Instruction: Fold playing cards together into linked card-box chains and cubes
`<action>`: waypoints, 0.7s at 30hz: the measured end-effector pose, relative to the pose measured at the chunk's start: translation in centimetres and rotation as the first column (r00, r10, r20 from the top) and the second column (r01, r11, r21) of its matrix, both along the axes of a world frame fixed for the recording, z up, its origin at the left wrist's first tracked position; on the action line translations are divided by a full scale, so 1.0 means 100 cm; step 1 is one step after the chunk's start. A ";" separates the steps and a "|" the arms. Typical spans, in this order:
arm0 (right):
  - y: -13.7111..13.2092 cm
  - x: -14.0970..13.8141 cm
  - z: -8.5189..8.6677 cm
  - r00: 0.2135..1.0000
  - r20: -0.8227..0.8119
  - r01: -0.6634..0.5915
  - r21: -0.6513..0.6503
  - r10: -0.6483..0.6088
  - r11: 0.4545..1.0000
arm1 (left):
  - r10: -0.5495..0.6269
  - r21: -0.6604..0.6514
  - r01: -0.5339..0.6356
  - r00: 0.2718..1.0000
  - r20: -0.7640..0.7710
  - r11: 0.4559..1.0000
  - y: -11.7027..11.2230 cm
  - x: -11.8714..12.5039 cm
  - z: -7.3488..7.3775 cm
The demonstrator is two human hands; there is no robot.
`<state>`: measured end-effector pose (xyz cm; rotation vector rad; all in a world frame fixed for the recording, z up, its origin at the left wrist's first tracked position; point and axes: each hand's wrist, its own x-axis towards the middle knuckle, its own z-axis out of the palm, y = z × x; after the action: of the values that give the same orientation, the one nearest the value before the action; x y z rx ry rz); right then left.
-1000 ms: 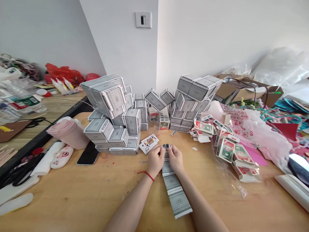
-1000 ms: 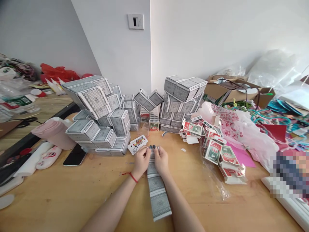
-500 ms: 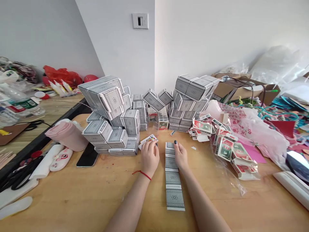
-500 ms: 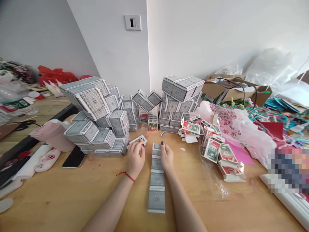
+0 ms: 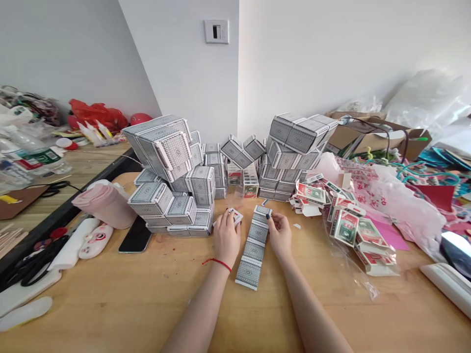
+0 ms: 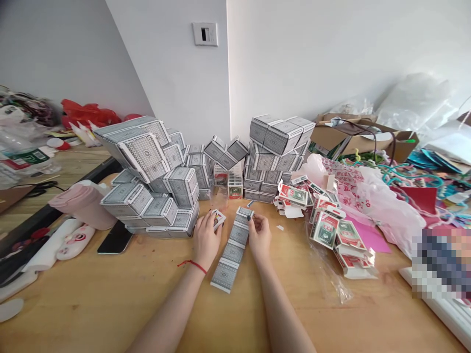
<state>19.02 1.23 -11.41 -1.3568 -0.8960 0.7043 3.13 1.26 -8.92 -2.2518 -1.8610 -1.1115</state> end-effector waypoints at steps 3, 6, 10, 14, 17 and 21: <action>0.000 0.002 0.000 1.000 0.003 0.016 -0.014 -0.016 1.000 | 0.013 -0.026 -0.013 1.000 -0.014 1.000 0.001 0.000 0.001; 0.000 0.004 0.000 1.000 -0.016 0.001 -0.042 -0.002 0.999 | 0.036 -0.059 -0.037 0.999 -0.025 0.998 0.001 0.000 0.000; -0.001 0.005 0.000 0.998 -0.060 -0.020 -0.061 0.016 0.998 | 0.052 -0.031 -0.053 0.998 -0.023 0.998 0.002 0.000 -0.002; -0.003 0.005 0.003 0.998 -0.041 -0.045 -0.073 0.042 0.996 | 0.016 0.042 -0.015 1.000 -0.008 0.999 0.001 -0.003 -0.004; -0.005 0.004 0.005 0.998 0.048 -0.034 -0.082 0.038 0.996 | -0.011 0.064 0.009 1.000 0.021 0.998 0.000 -0.004 -0.005; -0.005 0.003 0.004 0.998 0.063 -0.010 -0.077 0.014 0.997 | -0.018 0.123 0.007 0.996 0.083 0.992 -0.001 -0.005 -0.003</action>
<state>19.33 0.73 -10.97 -1.4502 -0.9366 0.7142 2.61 1.13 -9.26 -2.1856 -1.7559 -1.3035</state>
